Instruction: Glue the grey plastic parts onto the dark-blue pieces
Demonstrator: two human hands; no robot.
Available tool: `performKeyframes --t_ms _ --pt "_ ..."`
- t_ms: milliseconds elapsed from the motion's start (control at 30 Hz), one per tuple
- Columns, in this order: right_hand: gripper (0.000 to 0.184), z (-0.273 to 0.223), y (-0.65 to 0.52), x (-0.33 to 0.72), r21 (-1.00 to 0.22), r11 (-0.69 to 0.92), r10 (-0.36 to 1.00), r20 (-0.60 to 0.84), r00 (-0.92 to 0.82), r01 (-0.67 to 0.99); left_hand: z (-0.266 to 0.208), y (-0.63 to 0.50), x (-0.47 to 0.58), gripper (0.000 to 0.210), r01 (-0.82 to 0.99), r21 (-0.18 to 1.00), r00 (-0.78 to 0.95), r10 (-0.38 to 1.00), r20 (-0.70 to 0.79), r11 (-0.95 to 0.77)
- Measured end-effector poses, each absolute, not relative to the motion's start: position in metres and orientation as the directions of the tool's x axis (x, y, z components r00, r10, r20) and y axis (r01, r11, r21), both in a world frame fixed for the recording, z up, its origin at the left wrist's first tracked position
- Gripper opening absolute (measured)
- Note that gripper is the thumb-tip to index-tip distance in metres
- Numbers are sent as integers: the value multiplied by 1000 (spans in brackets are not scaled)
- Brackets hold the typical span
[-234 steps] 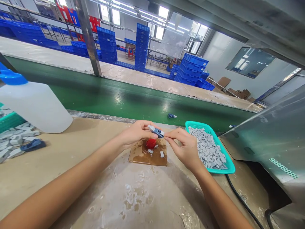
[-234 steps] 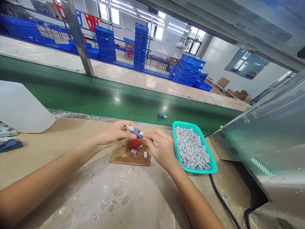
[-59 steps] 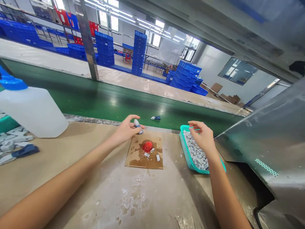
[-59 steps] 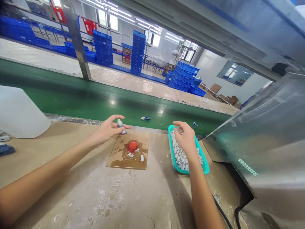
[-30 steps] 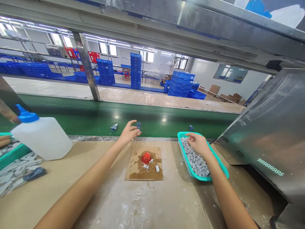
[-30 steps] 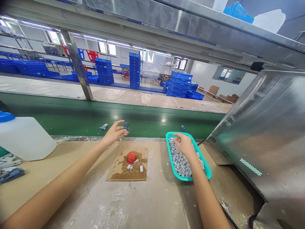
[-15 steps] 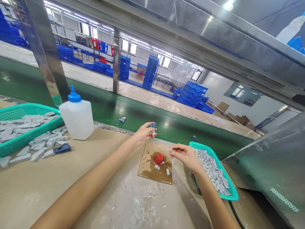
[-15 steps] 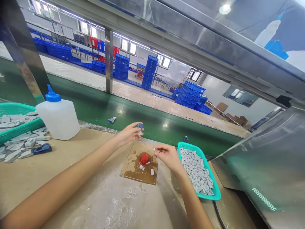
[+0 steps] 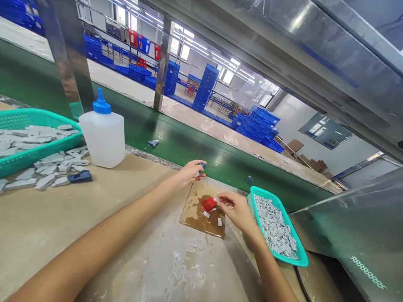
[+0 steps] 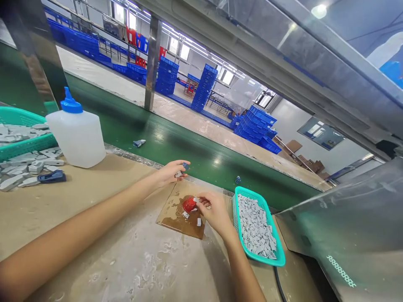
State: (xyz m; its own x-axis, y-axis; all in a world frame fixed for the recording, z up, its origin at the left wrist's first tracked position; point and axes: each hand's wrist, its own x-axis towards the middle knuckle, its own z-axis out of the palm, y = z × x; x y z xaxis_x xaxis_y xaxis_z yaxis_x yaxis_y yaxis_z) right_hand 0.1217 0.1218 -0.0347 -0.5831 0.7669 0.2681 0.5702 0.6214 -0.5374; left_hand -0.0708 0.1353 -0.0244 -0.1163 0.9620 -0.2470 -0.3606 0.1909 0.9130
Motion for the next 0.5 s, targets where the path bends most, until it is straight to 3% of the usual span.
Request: performKeyframes --t_ms 233,500 --pt "12 -35 118 119 -434 680 729 312 -609 591 -25 138 -69 21 -354 918 -108 967 -231 180" --pt "14 -36 117 119 -403 695 716 315 -623 595 -22 136 -70 15 -239 959 -93 980 -176 150"
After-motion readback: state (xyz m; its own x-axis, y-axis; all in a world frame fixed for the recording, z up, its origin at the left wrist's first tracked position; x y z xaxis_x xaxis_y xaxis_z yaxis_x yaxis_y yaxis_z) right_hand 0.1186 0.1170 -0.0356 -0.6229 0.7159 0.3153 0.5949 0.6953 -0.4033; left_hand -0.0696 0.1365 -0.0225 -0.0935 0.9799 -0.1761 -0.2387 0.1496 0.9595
